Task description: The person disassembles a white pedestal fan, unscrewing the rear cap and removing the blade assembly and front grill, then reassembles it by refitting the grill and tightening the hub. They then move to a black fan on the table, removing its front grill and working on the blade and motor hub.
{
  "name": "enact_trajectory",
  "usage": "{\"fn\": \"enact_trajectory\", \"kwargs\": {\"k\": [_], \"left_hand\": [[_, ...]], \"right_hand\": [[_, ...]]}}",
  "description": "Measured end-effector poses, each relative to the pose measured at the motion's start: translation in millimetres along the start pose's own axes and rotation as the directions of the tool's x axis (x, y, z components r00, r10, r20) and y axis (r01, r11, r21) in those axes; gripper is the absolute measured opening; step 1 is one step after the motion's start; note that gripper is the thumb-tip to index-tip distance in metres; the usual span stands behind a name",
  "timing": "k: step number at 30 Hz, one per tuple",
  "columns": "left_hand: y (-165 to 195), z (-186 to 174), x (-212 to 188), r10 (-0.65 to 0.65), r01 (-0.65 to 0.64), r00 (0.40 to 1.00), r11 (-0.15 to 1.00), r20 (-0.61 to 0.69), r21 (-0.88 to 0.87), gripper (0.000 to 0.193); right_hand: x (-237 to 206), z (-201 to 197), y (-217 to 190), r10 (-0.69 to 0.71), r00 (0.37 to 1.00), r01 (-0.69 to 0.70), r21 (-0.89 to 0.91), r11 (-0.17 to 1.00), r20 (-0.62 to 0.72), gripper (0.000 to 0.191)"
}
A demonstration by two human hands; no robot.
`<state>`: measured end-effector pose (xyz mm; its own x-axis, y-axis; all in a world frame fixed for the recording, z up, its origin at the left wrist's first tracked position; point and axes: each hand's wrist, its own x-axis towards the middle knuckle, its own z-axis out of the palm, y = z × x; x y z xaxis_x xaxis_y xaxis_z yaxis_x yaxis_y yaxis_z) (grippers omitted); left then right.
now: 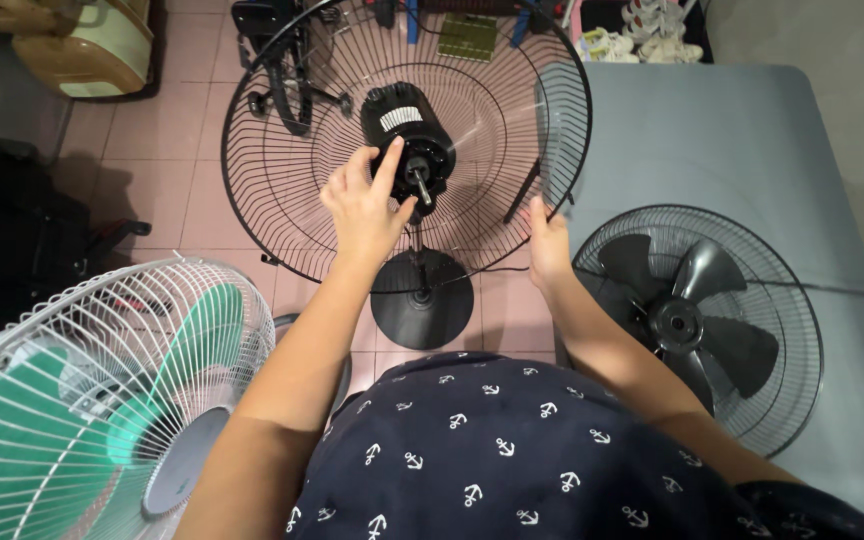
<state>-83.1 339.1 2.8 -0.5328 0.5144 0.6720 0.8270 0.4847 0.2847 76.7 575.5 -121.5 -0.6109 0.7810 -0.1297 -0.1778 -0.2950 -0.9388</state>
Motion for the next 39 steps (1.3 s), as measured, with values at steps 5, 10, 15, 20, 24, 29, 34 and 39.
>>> {"fn": "enact_trajectory", "kwargs": {"k": [5, 10, 15, 20, 24, 29, 34, 39], "left_hand": [[-2, -1, 0, -0.012, 0.012, 1.000, 1.000, 0.022, -0.009, 0.093], [-9, 2, 2, -0.020, 0.020, 0.999, 1.000, 0.050, -0.002, 0.094], [-12, 15, -11, -0.075, 0.076, 0.997, 0.996, 0.018, -0.045, 0.097], [-18, 26, -18, -0.053, 0.051, 0.998, 0.998, -0.033, -0.041, 0.091], [-21, 30, -12, -0.019, 0.018, 1.000, 0.999, -0.017, -0.034, 0.082], [-18, 29, 18, -0.011, 0.010, 0.999, 1.000, -0.047, -0.024, 0.069], [-15, 21, 30, 0.046, -0.047, 0.998, 0.998, -0.050, -0.039, 0.071], [-30, -12, 15, 0.087, -0.060, 0.982, 0.985, 0.168, -0.160, 0.088]], "right_hand": [[-29, -18, 20, -0.094, 0.968, 0.089, -0.030, 0.996, -0.232, 0.055], [-79, -36, 33, -0.074, 0.971, 0.065, -0.046, 0.997, -0.228, 0.035], [-116, -45, 28, 0.045, 0.990, -0.040, 0.041, 0.998, -0.131, 0.028], [-130, -51, 15, 0.050, 0.979, -0.062, -0.060, 0.996, -0.195, 0.026], [-132, -52, 11, -0.089, 0.984, 0.073, -0.102, 0.992, -0.157, 0.032], [-54, -31, -15, -0.484, 0.869, 0.377, -0.497, 0.781, -0.100, 0.057], [-3, 24, -9, -0.013, 0.999, 0.013, 0.000, 1.000, 0.030, 0.055], [3, 44, 5, 0.296, 0.955, -0.284, 0.232, 0.930, -0.017, 0.034]]}}
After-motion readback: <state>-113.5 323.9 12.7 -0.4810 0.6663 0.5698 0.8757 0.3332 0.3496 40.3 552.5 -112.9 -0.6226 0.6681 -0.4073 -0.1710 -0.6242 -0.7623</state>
